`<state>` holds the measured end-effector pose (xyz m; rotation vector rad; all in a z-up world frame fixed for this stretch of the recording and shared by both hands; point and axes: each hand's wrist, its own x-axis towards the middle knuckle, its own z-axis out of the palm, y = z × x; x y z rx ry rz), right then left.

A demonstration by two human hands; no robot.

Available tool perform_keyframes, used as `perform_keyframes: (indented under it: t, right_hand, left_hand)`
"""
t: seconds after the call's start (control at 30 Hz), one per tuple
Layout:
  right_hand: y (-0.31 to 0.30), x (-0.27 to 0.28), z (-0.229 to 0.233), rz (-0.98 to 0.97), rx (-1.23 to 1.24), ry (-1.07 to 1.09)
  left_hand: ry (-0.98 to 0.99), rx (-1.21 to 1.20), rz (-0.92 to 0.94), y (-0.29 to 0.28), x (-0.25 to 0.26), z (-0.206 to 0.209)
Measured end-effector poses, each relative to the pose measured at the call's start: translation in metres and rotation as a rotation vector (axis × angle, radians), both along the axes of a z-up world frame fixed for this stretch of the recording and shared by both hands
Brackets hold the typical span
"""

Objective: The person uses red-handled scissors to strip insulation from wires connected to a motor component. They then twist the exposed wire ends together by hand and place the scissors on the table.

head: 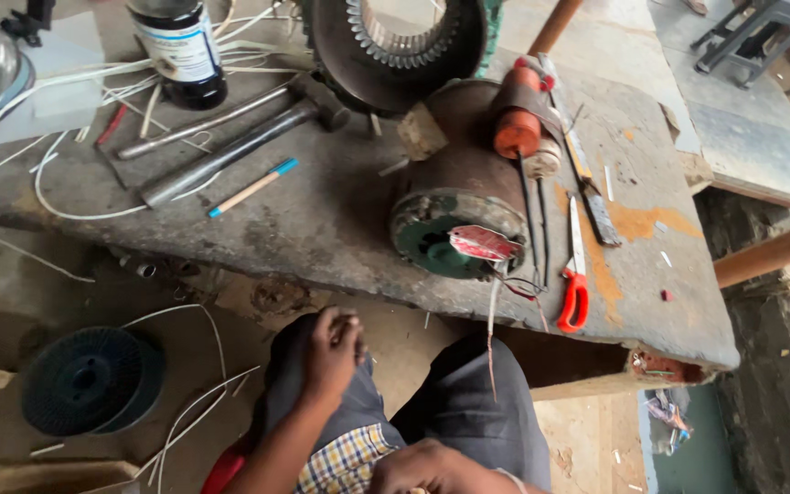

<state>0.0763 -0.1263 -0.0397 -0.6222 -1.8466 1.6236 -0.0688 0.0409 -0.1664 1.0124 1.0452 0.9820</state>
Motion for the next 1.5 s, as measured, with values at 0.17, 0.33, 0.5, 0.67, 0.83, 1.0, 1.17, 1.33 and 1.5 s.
perform_keyframes:
  t: [0.17,0.33,0.5,0.67,0.83,1.0,1.17,1.33,1.5]
  right_hand:
    - [-0.010,0.047,0.030,-0.118,-0.027,0.051]
    - [-0.041,0.092,0.014,-0.274,-0.117,0.170]
    - [-0.058,0.106,-0.021,-0.336,-0.141,0.257]
    - [-0.064,0.103,-0.027,-0.432,-0.293,0.249]
    - [-0.061,0.100,-0.028,-0.452,-0.300,0.228]
    - [-0.056,0.098,-0.029,-0.414,-0.288,0.222]
    - [-0.051,0.099,-0.027,-0.368,-0.292,0.142]
    - [-0.047,0.091,-0.036,-0.345,-0.362,0.136]
    - [-0.044,0.081,-0.048,-0.421,-0.580,0.048]
  left_hand:
    - [-0.070,-0.508,0.001,0.023,-0.038,-0.077]
    - [-0.166,-0.687,-0.005,0.040,-0.045,-0.119]
    - [-0.173,-0.722,-0.036,0.045,-0.043,-0.134]
    - [-0.125,-0.703,-0.064,0.046,-0.044,-0.134]
    - [-0.095,-0.708,-0.102,0.045,-0.043,-0.122]
    - [-0.038,-0.639,-0.108,0.041,-0.044,-0.108]
    - [-0.013,-0.640,-0.107,0.042,-0.044,-0.093]
    - [0.035,-0.577,-0.100,0.040,-0.046,-0.072]
    - [0.088,-0.429,-0.078,0.033,-0.050,-0.061]
